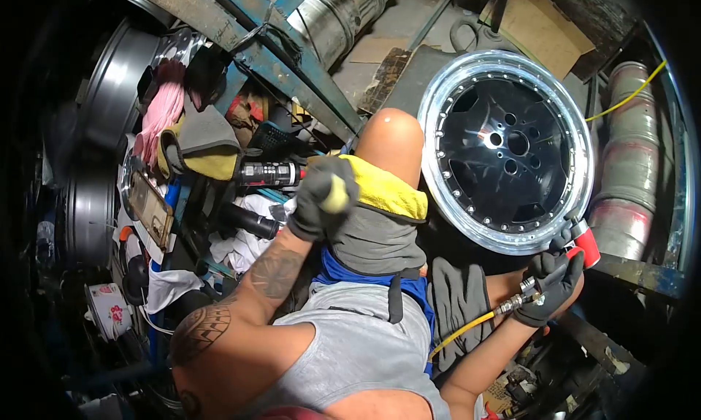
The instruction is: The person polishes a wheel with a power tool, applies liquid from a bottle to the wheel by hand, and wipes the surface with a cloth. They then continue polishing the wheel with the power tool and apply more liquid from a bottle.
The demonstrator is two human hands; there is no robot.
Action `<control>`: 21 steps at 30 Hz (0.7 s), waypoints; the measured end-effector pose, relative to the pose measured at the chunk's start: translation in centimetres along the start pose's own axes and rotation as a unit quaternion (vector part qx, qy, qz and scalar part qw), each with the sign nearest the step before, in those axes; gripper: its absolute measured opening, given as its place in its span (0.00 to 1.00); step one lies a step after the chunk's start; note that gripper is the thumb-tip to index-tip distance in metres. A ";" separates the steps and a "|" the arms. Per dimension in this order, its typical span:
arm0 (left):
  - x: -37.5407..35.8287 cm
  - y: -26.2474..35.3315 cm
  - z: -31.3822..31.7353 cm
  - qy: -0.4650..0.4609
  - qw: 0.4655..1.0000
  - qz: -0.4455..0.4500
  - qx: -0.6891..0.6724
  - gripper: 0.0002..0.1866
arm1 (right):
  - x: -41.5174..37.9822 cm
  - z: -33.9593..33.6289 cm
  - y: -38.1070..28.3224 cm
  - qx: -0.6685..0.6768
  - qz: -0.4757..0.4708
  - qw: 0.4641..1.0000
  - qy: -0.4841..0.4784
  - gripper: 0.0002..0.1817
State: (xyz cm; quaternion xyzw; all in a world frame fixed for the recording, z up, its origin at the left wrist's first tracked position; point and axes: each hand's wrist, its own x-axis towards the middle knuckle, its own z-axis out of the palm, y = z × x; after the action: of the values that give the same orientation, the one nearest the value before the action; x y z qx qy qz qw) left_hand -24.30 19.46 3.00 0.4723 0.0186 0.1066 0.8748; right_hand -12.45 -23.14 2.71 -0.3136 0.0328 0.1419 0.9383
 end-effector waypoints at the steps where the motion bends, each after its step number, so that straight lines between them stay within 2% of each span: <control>1: -0.3 0.5 -1.3 0.057 0.975 0.018 -0.213 0.14 | 0.0 0.7 0.6 -0.034 -0.015 0.998 0.057 0.24; 2: -0.2 0.3 -6.5 0.069 0.954 -0.047 -0.289 0.14 | 0.1 1.1 1.1 -0.030 -0.014 0.996 0.082 0.24; 3: -0.6 0.6 -7.7 0.358 0.877 -0.059 -0.315 0.11 | 0.1 1.5 1.5 -0.026 -0.013 0.994 0.107 0.24; 4: -2.0 -2.0 -14.4 0.351 0.860 -0.037 -0.368 0.09 | 0.1 1.5 1.9 -0.023 -0.012 0.991 0.133 0.24; 5: -4.0 -4.6 -19.1 0.432 0.834 -0.057 -0.339 0.09 | -0.1 0.0 1.6 -0.035 0.003 0.999 0.040 0.23; 6: -5.8 -6.8 -23.0 0.506 0.802 -0.077 -0.308 0.10 | 0.0 0.0 1.9 -0.040 -0.004 0.998 0.054 0.23; 8: -10.2 -10.6 -28.2 0.457 0.853 -0.180 -0.178 0.13 | 0.3 0.2 2.3 -0.053 -0.018 0.995 0.087 0.23; 9: -12.4 -13.3 -31.8 0.462 0.834 -0.239 -0.182 0.15 | 0.5 -0.1 2.4 -0.062 -0.019 0.996 0.066 0.22; 10: -13.3 -14.2 -31.8 0.453 0.842 -0.263 -0.129 0.16 | 0.7 -0.2 2.7 -0.062 -0.025 0.995 0.078 0.22; 12: -14.7 -15.1 -35.0 0.361 0.875 -0.319 -0.048 0.11 | 1.3 0.3 3.5 -0.066 -0.036 0.992 0.100 0.22; 13: -14.3 -14.5 -35.1 0.324 0.897 -0.298 -0.033 0.12 | 1.2 1.8 3.9 -0.075 -0.034 0.990 0.111 0.22; 15: -11.0 -13.3 -34.6 0.398 0.863 -0.197 -0.242 0.14 | 1.4 2.2 4.2 -0.099 -0.024 0.990 0.094 0.22; 17: -9.9 -11.6 -36.9 0.385 0.916 -0.097 -0.063 0.18 | 1.4 1.3 4.1 -0.090 0.004 0.994 0.054 0.23; 18: -8.9 -11.8 -39.1 0.448 0.864 -0.047 -0.226 0.20 | 1.2 1.5 3.8 -0.093 0.009 0.994 0.062 0.23; 19: -8.9 -12.8 -40.3 0.426 0.875 -0.064 -0.219 0.22 | 1.0 1.9 3.6 -0.094 0.014 0.993 0.069 0.23; 20: -7.6 -11.9 -37.9 0.403 0.887 -0.082 -0.210 0.24 | 0.9 2.4 3.6 -0.092 0.017 0.993 0.076 0.23; 21: -7.0 -12.1 -34.6 0.473 0.858 -0.146 -0.134 0.22 | 0.8 2.8 3.8 -0.100 0.011 0.991 0.089 0.23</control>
State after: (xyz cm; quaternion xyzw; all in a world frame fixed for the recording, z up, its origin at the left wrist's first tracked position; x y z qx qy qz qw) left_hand -33.67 40.02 -26.67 0.2346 0.4846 0.1900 0.8210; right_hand -12.83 -18.36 2.68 -0.4169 0.1054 0.1267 0.8939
